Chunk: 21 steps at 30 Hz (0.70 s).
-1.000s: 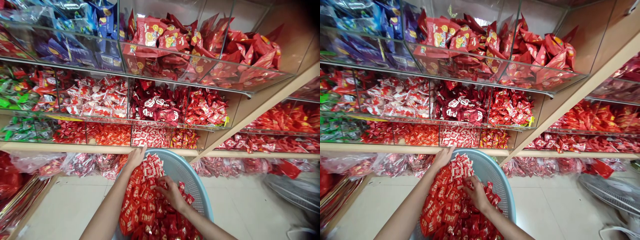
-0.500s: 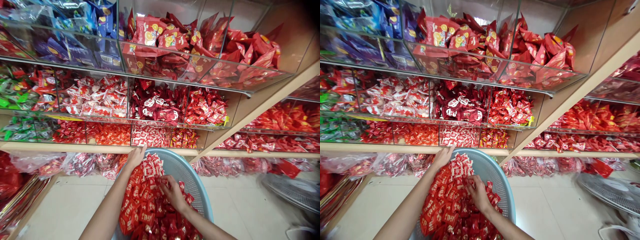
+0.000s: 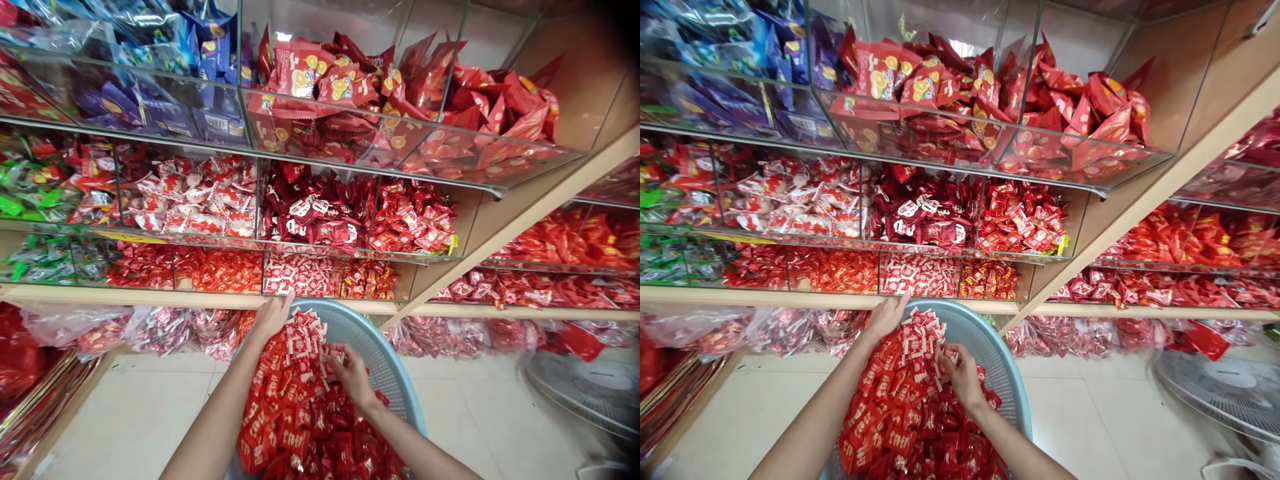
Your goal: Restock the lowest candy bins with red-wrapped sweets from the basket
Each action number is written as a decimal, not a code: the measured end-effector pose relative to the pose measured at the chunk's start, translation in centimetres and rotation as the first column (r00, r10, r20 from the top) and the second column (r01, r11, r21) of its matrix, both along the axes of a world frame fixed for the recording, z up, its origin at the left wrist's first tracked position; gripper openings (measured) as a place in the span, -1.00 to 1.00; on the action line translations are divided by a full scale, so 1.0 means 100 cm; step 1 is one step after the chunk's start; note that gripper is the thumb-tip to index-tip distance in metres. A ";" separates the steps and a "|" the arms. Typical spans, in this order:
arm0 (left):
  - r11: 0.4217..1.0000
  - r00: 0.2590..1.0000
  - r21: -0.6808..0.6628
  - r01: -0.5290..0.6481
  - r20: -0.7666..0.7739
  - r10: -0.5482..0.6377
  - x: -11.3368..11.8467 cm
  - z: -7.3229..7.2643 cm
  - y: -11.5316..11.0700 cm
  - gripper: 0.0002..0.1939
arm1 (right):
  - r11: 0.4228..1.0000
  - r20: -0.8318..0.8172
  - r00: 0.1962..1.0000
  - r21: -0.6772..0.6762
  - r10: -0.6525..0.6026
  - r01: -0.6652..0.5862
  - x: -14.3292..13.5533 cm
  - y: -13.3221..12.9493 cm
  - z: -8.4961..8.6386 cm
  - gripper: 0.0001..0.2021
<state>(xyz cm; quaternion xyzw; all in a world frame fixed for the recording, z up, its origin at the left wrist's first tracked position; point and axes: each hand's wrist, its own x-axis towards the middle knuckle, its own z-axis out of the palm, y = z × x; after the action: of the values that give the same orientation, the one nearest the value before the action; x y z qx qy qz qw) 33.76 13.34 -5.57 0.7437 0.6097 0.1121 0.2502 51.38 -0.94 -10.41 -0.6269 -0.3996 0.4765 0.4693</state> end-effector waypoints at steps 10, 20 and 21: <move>1.000 0.999 0.017 -0.015 -0.042 0.015 0.001 0.003 -0.001 -0.20 | 0.978 0.282 0.953 0.204 -0.107 0.050 -0.012 -0.003 -0.019 -0.64; 1.000 1.000 0.006 0.001 -0.006 -0.001 -0.001 0.002 -0.001 -0.18 | 0.980 0.183 0.976 0.178 -0.121 0.089 -0.016 -0.006 -0.029 -0.60; 1.000 1.000 0.004 0.004 -0.003 -0.004 -0.001 0.002 -0.001 -0.18 | 0.980 0.175 0.976 0.177 -0.126 0.095 -0.017 -0.005 -0.028 -0.60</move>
<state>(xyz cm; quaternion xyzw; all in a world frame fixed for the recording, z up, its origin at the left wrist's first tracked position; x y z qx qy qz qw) 33.69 13.27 -5.35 0.7456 0.6083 0.1119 0.2481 49.71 -1.48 -13.22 -0.6482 -0.4443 0.3540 0.5070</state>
